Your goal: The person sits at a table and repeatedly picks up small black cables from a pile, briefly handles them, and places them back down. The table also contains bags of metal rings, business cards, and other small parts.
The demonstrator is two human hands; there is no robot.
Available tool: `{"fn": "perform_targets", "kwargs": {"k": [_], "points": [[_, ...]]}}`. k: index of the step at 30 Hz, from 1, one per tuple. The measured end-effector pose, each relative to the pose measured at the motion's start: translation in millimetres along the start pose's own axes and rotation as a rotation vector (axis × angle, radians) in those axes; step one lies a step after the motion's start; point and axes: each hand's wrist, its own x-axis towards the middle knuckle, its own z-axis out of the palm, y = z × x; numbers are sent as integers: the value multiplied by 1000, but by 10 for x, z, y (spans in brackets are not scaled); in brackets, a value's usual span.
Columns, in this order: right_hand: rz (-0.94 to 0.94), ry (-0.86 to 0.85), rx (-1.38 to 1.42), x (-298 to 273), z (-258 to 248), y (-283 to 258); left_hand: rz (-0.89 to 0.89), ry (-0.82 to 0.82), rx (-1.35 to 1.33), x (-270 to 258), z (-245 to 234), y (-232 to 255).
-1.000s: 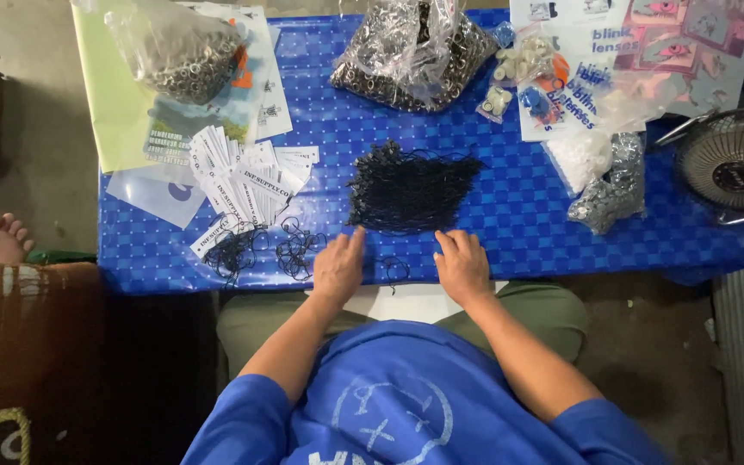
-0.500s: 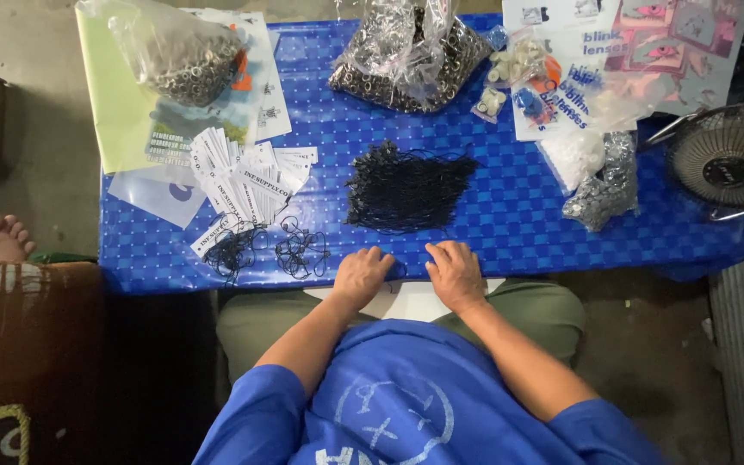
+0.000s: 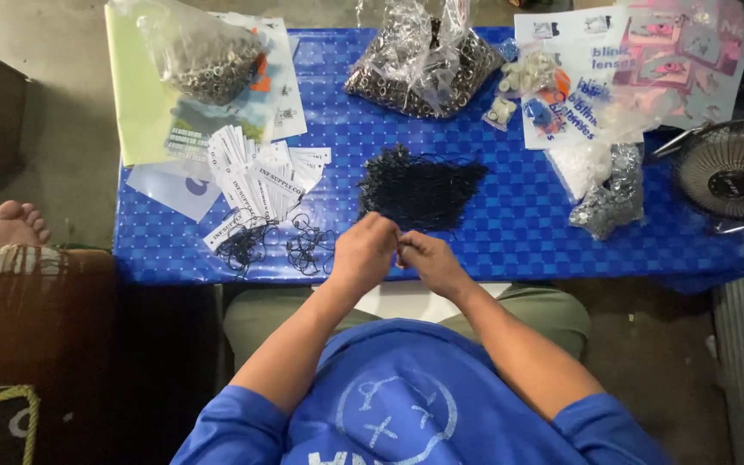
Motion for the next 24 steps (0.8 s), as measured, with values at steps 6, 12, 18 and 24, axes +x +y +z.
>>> {"fn": "perform_targets", "kwargs": {"k": [6, 12, 18, 24], "points": [[-28, 92, -162, -46, -95, -160, -565, -161, -245, -27, -167, -231], [107, 160, -386, -134, -266, 37, -803, -317, -231, -201, -183, -473], [244, 222, -470, -183, -423, 242, -819, -575, -194, -502, 63, -667], [312, 273, -423, -304, -482, 176, -857, -607, -416, -585, 36, -548]]}}
